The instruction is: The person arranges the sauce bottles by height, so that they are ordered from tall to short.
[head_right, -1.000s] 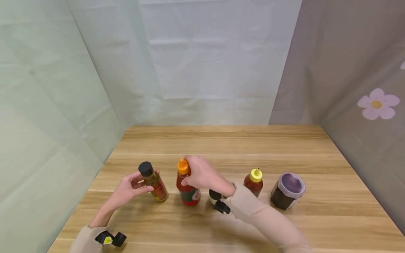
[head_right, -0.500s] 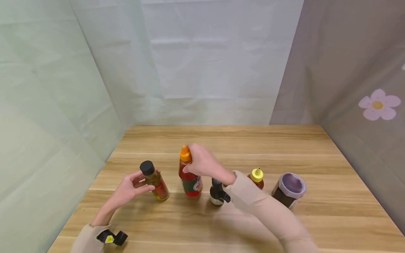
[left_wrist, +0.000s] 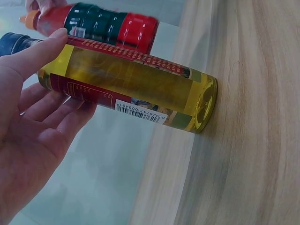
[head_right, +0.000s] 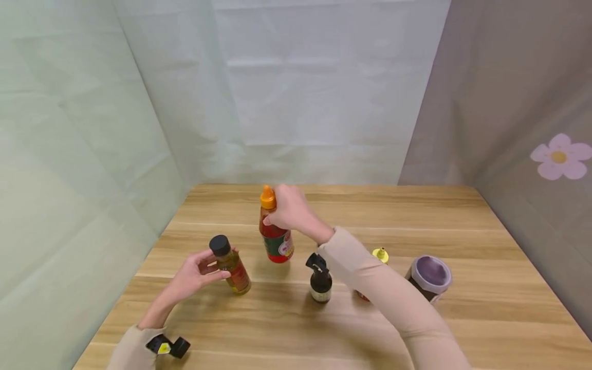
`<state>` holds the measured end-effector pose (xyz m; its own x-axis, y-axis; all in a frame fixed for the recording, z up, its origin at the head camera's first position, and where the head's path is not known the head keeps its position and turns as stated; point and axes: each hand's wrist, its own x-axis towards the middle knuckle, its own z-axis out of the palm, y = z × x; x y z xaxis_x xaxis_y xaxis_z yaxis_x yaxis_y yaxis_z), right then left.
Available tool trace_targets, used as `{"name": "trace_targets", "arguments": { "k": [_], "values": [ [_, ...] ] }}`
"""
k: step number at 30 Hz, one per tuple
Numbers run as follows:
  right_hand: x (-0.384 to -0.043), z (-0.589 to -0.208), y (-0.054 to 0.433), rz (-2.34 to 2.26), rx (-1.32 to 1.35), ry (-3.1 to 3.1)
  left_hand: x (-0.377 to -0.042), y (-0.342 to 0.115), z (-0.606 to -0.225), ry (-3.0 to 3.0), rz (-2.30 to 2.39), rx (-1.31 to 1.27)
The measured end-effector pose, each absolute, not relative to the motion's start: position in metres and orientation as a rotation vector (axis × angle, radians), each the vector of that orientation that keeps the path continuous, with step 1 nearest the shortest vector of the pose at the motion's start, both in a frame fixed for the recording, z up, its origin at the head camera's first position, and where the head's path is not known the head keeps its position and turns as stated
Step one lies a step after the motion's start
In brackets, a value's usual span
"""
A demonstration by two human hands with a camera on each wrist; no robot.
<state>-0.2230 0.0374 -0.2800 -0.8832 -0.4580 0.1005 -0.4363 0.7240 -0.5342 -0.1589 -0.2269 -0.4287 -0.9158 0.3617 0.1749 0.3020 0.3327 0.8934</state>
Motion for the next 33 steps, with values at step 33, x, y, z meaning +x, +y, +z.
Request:
{"name": "trace_targets", "arguments": {
  "k": [33],
  "values": [
    [-0.323,-0.332,-0.011,-1.034,-0.691,2.857,-0.155,-0.228,-0.435,2.52,1.639,0.618]
  ]
}}
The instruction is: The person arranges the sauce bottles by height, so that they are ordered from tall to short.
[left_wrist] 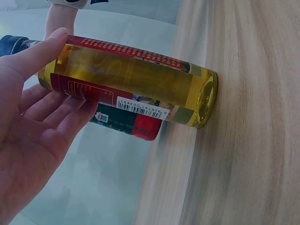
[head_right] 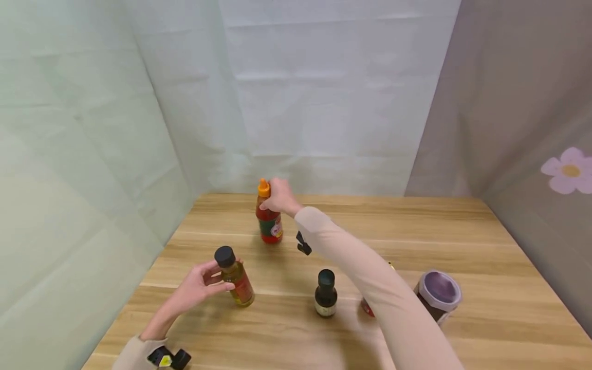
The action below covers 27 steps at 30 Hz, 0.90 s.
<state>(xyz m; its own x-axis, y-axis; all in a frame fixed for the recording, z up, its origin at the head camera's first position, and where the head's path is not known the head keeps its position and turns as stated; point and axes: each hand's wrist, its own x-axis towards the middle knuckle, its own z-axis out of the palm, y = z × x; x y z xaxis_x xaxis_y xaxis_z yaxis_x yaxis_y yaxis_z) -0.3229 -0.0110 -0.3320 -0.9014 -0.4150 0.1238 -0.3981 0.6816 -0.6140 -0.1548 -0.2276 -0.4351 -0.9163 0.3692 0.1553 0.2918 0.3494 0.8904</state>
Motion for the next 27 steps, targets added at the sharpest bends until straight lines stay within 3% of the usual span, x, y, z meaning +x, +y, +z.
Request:
{"name": "trace_targets", "arguments": {
  "k": [27],
  "values": [
    [-0.3322,-0.3327,-0.011,-1.106,-0.703,2.65,-0.1622,-0.2287,-0.4357,2.545,1.616,0.616]
  ]
}}
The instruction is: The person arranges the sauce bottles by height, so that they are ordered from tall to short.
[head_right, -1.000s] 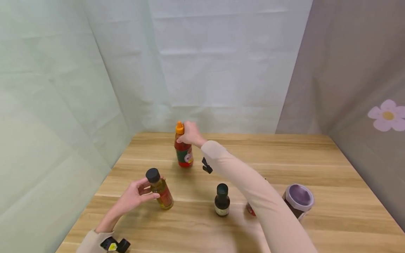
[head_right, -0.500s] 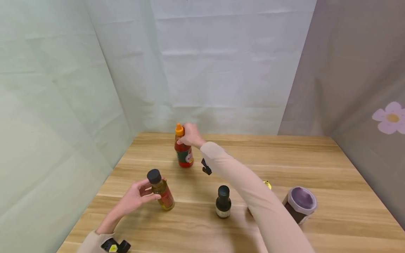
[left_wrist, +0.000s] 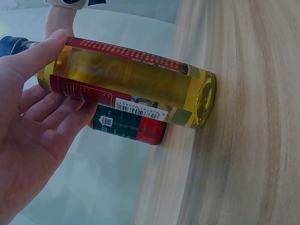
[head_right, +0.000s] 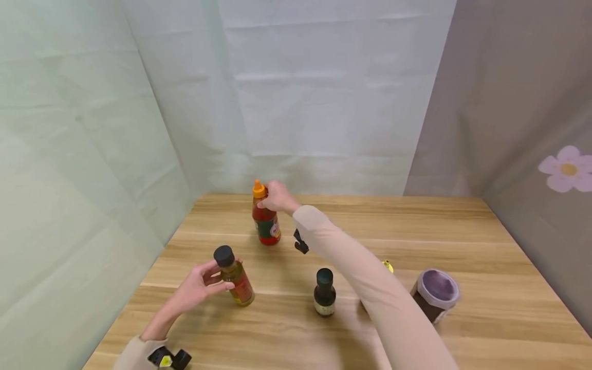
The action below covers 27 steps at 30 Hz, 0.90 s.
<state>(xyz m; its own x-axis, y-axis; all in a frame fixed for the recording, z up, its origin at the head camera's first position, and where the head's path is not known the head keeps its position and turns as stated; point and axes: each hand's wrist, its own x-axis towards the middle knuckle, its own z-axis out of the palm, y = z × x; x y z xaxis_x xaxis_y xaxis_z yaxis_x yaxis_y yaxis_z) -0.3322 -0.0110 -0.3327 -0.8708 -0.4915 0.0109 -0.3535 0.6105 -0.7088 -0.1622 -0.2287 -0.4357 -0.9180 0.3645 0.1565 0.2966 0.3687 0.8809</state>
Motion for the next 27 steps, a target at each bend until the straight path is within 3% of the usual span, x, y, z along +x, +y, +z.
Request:
{"name": "trace_targets", "arguments": {
  "k": [17,27],
  "values": [
    [-0.314,-0.292,0.01,-1.439,-0.439,2.566,-0.168,-0.232,-0.433,2.556,1.601,0.595],
    [-0.289,-0.271,0.032,-1.694,-0.446,2.451,-0.169,-0.231,-0.432,2.579,1.581,0.595]
  ]
}}
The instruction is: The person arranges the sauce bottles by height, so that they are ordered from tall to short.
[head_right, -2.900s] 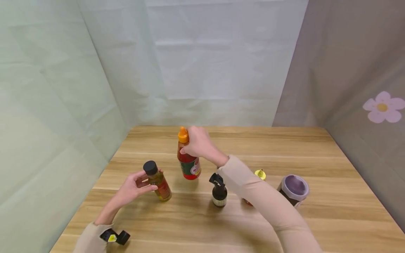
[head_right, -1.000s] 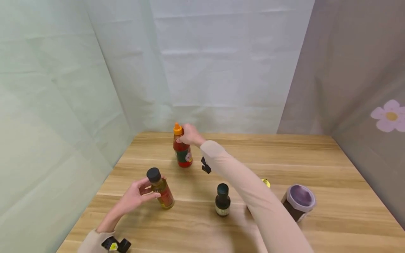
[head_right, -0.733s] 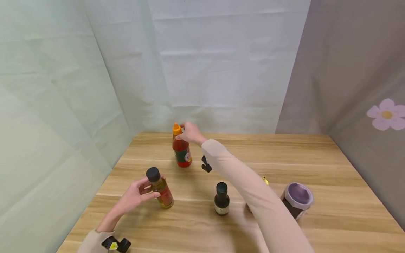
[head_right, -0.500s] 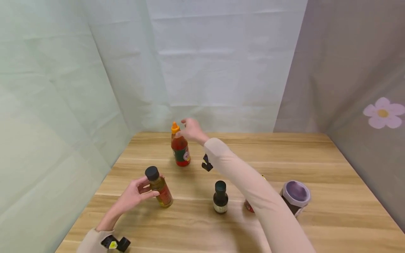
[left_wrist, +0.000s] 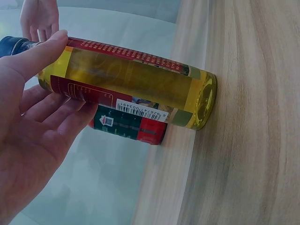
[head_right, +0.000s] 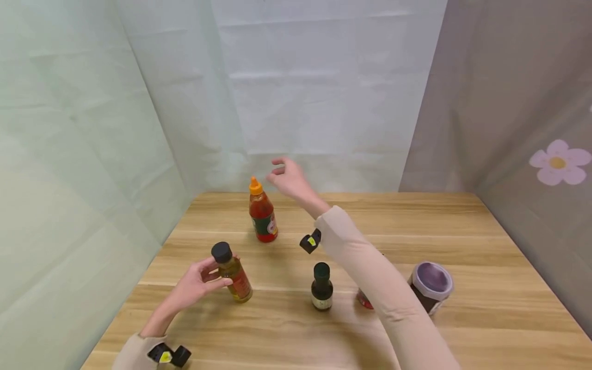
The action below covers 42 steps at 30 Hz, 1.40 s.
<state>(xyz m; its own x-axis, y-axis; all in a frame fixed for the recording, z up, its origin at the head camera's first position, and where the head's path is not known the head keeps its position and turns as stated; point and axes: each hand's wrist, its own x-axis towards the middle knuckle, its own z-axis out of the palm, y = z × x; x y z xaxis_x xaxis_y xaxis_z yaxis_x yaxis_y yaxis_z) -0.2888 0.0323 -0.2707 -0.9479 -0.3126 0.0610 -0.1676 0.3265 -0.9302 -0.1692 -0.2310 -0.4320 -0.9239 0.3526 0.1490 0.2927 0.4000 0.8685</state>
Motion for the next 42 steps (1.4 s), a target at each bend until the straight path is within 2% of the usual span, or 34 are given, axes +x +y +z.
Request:
{"name": "trace_targets", "arguments": {
  "k": [17,42],
  "values": [
    [-0.237,-0.286,0.056,-2.071,-0.547,2.34,-0.17,-0.232,-0.431,2.586,1.568,0.61],
    [-0.185,-0.355,0.088,-1.919,-0.749,2.586,-0.169,-0.234,-0.43,2.59,1.535,0.613]
  ]
}}
